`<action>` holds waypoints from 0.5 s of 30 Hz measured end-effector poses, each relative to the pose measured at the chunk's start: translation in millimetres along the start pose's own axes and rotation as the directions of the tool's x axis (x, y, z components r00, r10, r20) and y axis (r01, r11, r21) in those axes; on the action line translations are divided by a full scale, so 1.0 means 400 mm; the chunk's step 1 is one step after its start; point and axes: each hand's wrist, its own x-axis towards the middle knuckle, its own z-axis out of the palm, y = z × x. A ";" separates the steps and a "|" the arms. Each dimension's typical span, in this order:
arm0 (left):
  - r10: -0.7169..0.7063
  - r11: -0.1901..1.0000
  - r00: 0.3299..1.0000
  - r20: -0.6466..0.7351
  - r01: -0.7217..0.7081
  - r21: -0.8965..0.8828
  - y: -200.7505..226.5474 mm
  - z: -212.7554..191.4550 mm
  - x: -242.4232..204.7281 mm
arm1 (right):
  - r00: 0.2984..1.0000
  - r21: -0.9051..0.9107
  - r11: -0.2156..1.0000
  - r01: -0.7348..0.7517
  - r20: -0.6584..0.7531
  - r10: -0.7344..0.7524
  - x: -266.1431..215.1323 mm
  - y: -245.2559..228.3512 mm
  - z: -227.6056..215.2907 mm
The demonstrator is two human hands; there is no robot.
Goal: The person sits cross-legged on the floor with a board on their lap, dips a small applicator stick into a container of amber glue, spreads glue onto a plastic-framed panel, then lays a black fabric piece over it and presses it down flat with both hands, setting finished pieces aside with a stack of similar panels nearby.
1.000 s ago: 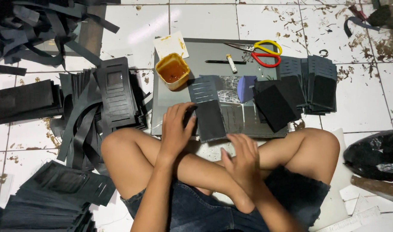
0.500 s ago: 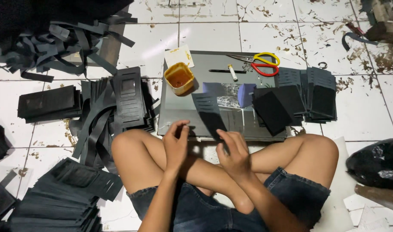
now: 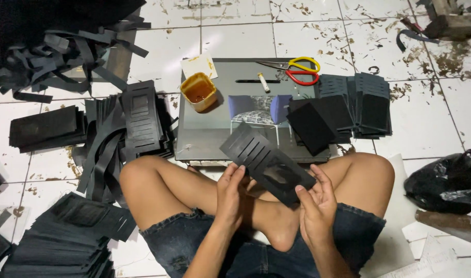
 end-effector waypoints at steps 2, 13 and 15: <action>0.004 0.996 1.000 -0.023 -0.002 0.092 0.002 0.018 -0.008 | 1.000 -0.040 0.999 -0.011 -0.020 0.011 -0.014 0.003 -0.024; -0.233 0.884 0.950 0.209 0.297 -0.361 0.004 0.100 -0.020 | 0.489 -0.546 0.061 0.836 0.688 -0.536 -0.076 -0.057 -0.036; -0.211 0.913 0.943 0.256 0.284 -0.294 0.008 0.118 -0.023 | 0.661 -0.577 0.337 0.744 0.561 -0.498 -0.094 -0.076 -0.043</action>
